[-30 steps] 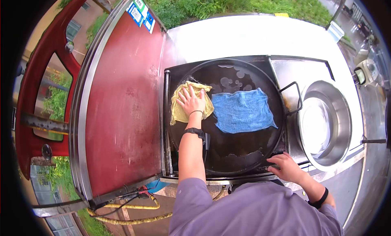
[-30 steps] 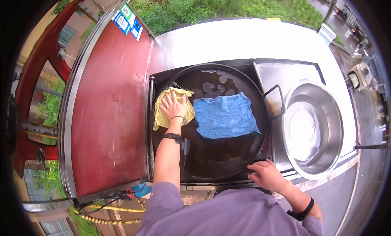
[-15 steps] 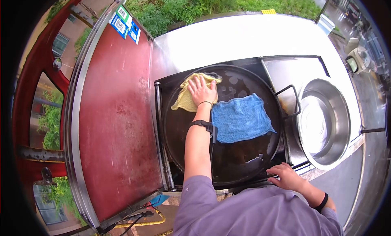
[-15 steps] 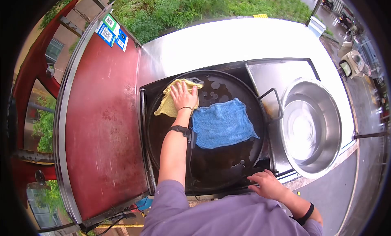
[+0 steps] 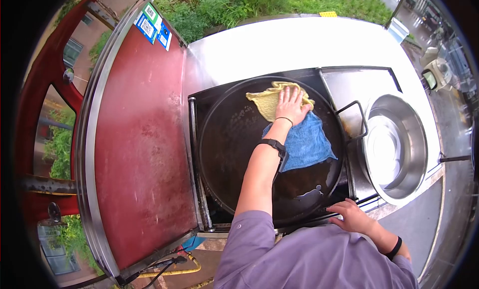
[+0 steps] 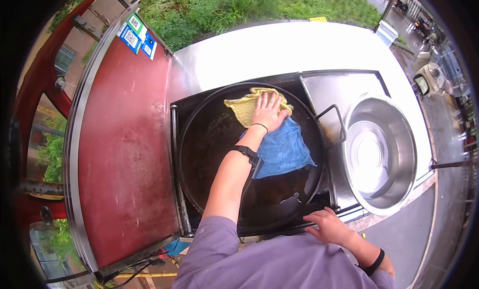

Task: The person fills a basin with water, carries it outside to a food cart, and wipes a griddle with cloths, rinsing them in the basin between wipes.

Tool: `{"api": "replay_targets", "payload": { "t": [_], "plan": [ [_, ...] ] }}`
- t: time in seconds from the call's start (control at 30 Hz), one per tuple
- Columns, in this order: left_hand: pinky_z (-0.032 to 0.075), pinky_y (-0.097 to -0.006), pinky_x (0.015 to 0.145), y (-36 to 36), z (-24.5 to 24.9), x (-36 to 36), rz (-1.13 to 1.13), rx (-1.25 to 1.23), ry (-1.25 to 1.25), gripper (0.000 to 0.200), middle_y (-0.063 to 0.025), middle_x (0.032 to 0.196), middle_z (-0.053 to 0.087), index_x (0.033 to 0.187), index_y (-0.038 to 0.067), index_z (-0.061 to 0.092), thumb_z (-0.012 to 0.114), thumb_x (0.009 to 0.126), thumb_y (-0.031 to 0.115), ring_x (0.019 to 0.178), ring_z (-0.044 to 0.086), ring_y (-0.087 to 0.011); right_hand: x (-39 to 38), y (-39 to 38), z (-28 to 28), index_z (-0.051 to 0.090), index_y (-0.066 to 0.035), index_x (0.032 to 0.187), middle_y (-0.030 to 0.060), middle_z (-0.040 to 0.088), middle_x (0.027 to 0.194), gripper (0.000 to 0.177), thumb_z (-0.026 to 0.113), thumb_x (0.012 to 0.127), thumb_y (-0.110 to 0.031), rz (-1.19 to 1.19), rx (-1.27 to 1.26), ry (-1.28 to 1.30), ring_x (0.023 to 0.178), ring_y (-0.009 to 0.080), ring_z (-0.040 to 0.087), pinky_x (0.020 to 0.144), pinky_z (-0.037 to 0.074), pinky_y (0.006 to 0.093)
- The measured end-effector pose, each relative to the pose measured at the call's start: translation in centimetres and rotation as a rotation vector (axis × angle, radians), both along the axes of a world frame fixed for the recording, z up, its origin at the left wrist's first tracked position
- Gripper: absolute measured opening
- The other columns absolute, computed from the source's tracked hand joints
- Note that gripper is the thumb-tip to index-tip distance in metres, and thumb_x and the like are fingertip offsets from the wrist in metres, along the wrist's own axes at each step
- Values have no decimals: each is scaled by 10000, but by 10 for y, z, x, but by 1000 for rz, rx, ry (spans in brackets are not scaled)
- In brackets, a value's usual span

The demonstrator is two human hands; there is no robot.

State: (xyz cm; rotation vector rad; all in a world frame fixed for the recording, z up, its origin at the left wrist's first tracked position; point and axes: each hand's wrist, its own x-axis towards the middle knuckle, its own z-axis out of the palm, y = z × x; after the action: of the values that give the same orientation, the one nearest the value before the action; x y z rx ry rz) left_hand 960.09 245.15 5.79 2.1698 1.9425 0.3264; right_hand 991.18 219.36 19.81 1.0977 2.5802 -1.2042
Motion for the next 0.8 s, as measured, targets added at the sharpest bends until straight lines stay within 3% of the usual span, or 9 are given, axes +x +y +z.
{"api": "replay_targets", "payload": {
  "t": [0.27,0.4,0.43,0.53,0.6,0.67,0.8],
  "plan": [
    [40,-499,1228,-54,16,56,-327,-91,12,767,-86,1625,222,1546,192,304,348,948,672,1514,102,-333,22,-4,1,664,-81,1171,104,679,1161,354,716,862,-247,60,36,73,1118,289,625,1066,398,534],
    [134,-519,1216,-93,19,68,-439,-50,17,674,-93,1585,320,1500,188,395,455,955,580,1493,189,-353,41,-1,-2,656,-86,1182,113,672,1156,362,712,864,-250,129,15,67,1120,298,621,1077,390,535],
    [201,-513,1199,-106,21,69,-451,-1,24,615,-91,1565,357,1468,176,436,526,951,497,1470,255,-354,45,-1,-1,653,-89,1189,119,669,1151,362,705,868,-248,131,23,83,1119,303,620,1083,386,536],
    [250,-501,1182,-139,25,66,-459,-6,26,580,-89,1549,383,1440,167,466,567,943,447,1449,307,-344,58,-1,4,650,-90,1193,121,668,1147,360,698,872,-244,153,29,125,1120,304,619,1088,382,535],
    [289,-494,1162,-158,24,59,-432,40,14,553,-107,1530,408,1408,157,497,596,931,417,1424,353,-337,68,-1,5,646,-91,1200,121,667,1143,361,691,876,-243,161,21,137,1118,307,615,1092,378,535],
    [286,-483,1165,-168,27,52,-203,146,45,557,-135,1522,411,1397,145,510,595,929,433,1420,356,-347,78,-1,3,642,-87,1205,129,664,1140,364,687,879,-244,201,16,154,1117,312,611,1090,380,531],
    [274,-439,1173,-158,14,33,130,117,87,574,-155,1523,403,1402,136,508,543,950,488,1416,353,-367,94,-2,4,635,-75,1219,149,665,1121,375,682,883,-234,202,30,194,1096,321,617,1087,381,504]
  ]
}}
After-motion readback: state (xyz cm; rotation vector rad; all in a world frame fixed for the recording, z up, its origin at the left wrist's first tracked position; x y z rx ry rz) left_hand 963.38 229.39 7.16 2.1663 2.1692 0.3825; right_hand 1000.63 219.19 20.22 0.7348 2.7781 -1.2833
